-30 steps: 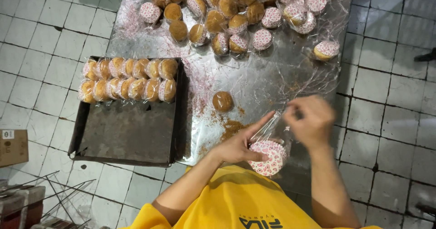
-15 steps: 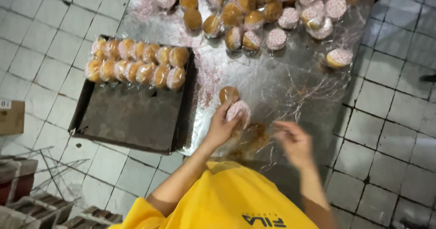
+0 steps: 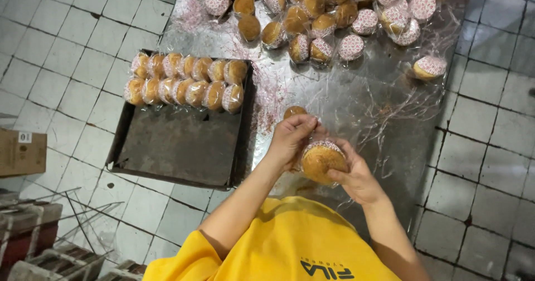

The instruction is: Packaging individual buns into plastic bags and arranging them on a metal tray in a bakery production area.

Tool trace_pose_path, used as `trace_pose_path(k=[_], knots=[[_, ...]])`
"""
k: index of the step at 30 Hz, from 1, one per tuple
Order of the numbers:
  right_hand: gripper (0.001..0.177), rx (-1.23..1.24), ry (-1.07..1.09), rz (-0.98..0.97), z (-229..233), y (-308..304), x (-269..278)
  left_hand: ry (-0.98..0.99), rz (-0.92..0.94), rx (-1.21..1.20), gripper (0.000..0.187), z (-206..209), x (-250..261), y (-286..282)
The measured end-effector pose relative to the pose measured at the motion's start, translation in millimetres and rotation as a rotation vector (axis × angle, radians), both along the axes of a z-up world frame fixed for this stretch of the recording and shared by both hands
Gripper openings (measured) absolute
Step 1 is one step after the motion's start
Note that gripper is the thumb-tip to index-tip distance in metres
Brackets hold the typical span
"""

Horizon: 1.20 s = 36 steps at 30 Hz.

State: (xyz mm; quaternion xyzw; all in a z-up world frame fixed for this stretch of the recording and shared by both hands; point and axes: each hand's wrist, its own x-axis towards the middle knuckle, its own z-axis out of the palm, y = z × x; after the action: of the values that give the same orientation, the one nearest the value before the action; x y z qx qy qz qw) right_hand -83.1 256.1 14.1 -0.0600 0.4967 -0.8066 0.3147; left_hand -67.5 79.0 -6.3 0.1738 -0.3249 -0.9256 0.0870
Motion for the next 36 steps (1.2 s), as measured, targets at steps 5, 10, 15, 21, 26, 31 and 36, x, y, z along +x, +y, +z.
trace_pose_path(k=[5, 10, 15, 21, 26, 31, 36], knots=[[0.017, -0.165, 0.075, -0.171, 5, 4, -6, -0.053, 0.015, 0.071, 0.024, 15, 32, -11], [0.014, 0.057, 0.127, -0.359, 16, -18, 0, -0.290, -0.001, -0.180, 0.019, 26, 51, -50], [0.024, 0.438, 0.370, -0.472, 32, -33, 14, -0.134, 0.196, -0.651, 0.009, 55, 61, -80], [0.020, 0.056, -0.555, -0.267, -3, -83, 70, -0.631, -0.129, 0.164, 0.023, -73, 120, -92], [0.059, 0.484, -0.237, -0.189, -50, -90, 98, -0.748, -0.158, -0.262, 0.034, -112, 156, -111], [0.038, 0.458, 0.153, 0.209, -42, -105, 61, -0.473, -0.151, 0.223, 0.077, -63, 154, -110], [0.022, 0.518, 0.600, 0.088, -154, -137, -55, -0.285, 0.054, 0.416, 0.062, -63, 163, -118]])
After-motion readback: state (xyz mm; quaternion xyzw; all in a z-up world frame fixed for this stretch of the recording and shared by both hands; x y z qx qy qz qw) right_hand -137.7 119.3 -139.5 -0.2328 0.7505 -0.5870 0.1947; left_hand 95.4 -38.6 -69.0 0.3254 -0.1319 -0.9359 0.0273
